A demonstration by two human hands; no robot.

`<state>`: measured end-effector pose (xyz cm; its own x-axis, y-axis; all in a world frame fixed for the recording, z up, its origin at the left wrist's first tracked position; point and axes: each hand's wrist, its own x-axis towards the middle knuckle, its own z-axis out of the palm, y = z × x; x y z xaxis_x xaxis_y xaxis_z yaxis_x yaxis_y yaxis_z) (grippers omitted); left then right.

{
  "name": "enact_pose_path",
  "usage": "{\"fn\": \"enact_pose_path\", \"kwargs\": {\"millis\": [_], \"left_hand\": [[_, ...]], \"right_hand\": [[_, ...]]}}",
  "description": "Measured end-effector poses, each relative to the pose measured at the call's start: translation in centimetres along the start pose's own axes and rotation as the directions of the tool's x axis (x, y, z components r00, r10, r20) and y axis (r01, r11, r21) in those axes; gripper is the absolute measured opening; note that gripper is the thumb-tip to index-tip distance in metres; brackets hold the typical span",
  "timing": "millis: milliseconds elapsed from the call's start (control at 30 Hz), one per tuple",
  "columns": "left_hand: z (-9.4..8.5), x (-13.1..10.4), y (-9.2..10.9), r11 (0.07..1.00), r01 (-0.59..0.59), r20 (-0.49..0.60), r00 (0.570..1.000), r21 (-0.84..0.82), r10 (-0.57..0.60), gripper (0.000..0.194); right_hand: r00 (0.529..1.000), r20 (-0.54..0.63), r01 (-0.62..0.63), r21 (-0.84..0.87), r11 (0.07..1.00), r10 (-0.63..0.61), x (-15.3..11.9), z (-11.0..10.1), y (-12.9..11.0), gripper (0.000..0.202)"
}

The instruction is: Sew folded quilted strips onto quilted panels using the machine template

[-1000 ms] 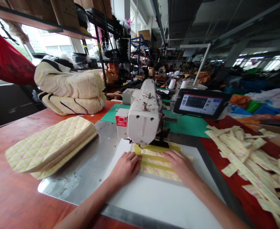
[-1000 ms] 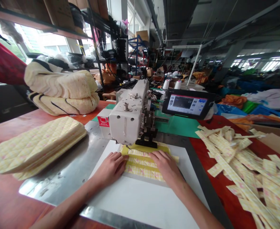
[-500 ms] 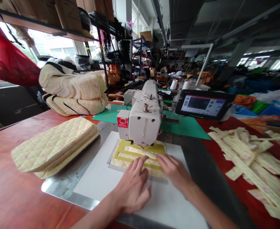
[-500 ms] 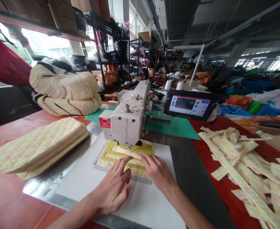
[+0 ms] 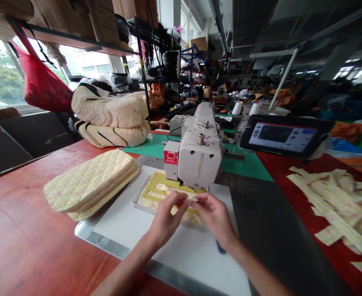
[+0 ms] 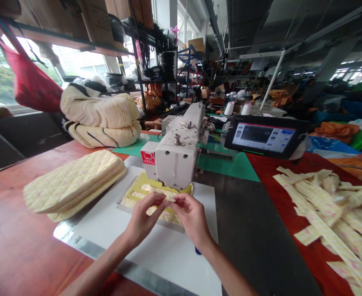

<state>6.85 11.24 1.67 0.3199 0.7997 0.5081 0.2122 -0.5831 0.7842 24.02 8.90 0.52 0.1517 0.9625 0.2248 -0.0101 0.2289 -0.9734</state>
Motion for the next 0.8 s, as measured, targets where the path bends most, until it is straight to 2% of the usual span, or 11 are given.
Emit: {"fn": "enact_pose_path", "kwargs": {"millis": [67,200,367,433,500,567,633,700,800], "left_hand": [[0.1,0.0,-0.4,0.988,0.094,-0.033,0.995,-0.119,-0.098,0.018],[0.5,-0.2,-1.1,0.924,0.245,-0.026,0.964,-0.294,-0.264,0.027],[0.6,-0.2,-1.3,0.895,0.285,-0.009,0.952,-0.345,-0.306,0.03],[0.6,-0.2,-1.3,0.894,0.277,-0.001,0.955,-0.351,-0.296,0.03],[0.6,-0.3,-1.5,0.895,0.273,0.0,0.957,-0.354,-0.291,0.028],[0.6,-0.4,-1.7,0.892,0.277,0.003,0.955,-0.358,-0.296,0.029],[0.7,-0.5,-1.8,0.888,0.282,0.005,0.954,-0.364,-0.3,0.03],[0.7,-0.6,-1.8,0.886,0.29,-0.001,0.95,-0.361,-0.311,0.03],[0.7,-0.7,-1.6,0.886,0.318,-0.019,0.939,-0.337,-0.344,0.03]], "right_hand": [[1.0,-0.01,-0.018,0.021,1.0,0.018,0.1,0.3,0.2,0.031],[1.0,0.0,0.012,-0.015,1.0,-0.012,0.3,0.6,0.9,0.029],[0.997,0.066,0.048,-0.089,0.995,-0.043,0.5,0.4,1.0,0.023],[0.993,0.096,0.083,-0.198,0.977,-0.065,0.0,-0.4,0.3,0.018],[0.979,0.165,0.179,-0.386,0.905,-0.123,-1.1,-1.9,-0.5,0.017],[0.951,0.261,0.292,-0.571,0.768,-0.167,-2.8,-4.0,-0.9,0.019],[0.935,0.314,0.345,-0.696,0.63,-0.165,-4.6,-6.6,-0.6,0.02],[0.946,0.277,0.323,-0.791,0.52,-0.167,-6.2,-9.8,0.1,0.022],[0.954,0.188,0.269,-0.88,0.391,-0.233,-7.5,-15.2,1.2,0.021]]}}
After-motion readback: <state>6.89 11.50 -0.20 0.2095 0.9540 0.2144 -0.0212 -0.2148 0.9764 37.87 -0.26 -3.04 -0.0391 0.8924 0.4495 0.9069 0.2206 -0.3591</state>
